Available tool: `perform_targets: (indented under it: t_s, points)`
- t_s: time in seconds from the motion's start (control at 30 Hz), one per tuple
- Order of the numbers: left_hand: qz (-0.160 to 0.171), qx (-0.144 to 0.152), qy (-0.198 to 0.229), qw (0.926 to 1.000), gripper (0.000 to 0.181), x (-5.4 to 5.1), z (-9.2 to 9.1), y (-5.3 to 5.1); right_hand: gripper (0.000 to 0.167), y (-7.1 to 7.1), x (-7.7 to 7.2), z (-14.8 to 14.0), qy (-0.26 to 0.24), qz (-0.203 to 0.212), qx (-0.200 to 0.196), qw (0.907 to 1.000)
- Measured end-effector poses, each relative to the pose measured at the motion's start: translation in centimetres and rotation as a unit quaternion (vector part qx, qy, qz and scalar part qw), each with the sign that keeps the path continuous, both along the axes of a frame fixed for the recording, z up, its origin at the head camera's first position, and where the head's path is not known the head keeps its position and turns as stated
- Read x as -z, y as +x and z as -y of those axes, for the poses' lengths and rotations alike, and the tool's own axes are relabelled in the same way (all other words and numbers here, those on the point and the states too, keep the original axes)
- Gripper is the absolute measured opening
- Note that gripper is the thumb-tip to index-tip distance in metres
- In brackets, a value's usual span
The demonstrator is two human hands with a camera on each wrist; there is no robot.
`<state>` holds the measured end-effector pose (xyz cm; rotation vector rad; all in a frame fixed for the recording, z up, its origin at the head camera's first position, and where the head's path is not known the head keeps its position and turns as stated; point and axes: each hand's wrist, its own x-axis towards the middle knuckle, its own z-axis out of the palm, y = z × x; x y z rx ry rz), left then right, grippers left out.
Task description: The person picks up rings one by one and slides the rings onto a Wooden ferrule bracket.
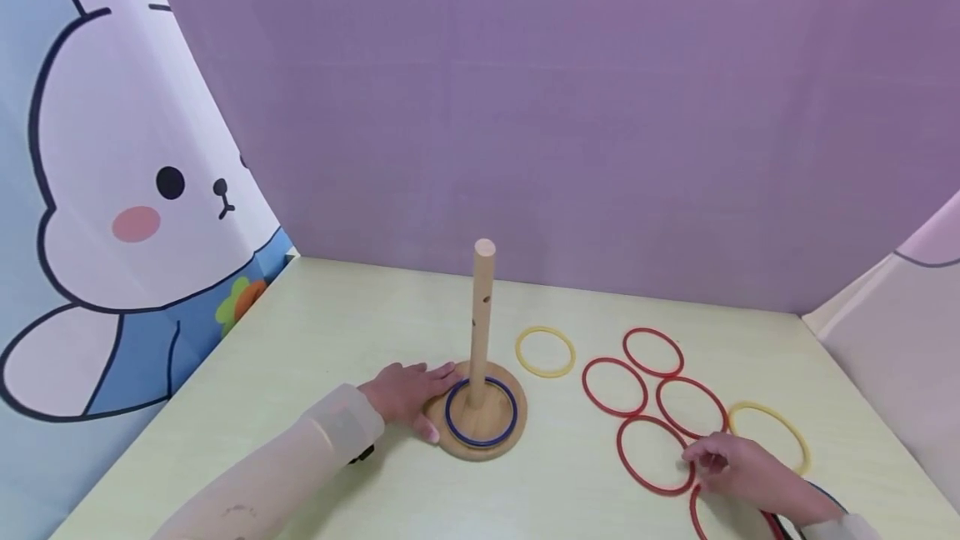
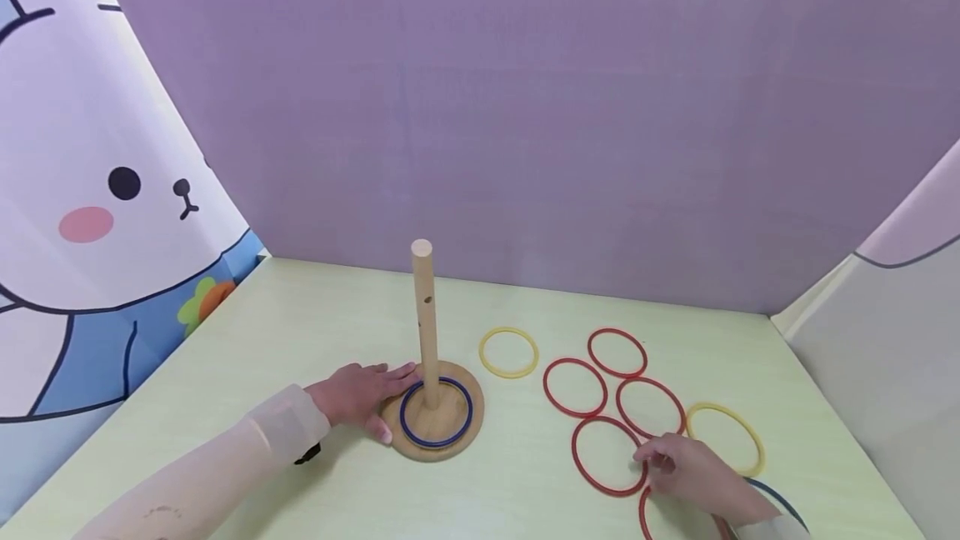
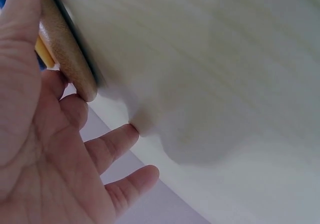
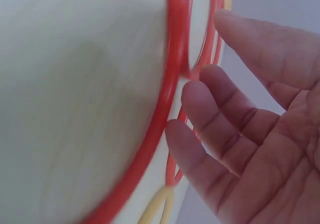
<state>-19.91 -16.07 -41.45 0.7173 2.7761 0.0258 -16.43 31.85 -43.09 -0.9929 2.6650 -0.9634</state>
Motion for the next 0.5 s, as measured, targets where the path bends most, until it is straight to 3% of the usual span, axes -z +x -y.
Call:
perform_targets:
  t_s: [0.1, 0.33, 0.5]
  points:
    - [-0.002, 0.0, 0.0, 1.0, 0.096, -0.2, 0.0, 0.1, 0.023, 0.3, 0.1, -1.0, 0.001, -0.024, 0.006, 0.9997]
    - [-0.001, 0.001, 0.008, 1.0, 0.096, -0.2, -0.1, 0.2, 0.022, 0.9, 0.1, -2.3, 0.036, -0.025, 0.044, 0.9981]
    - [-0.005, 0.005, 0.008, 0.9999, 0.096, -0.1, -0.1, 0.2, 0.022, 1.0, 0.3, -2.6, 0.063, -0.073, 0.06, 0.9935]
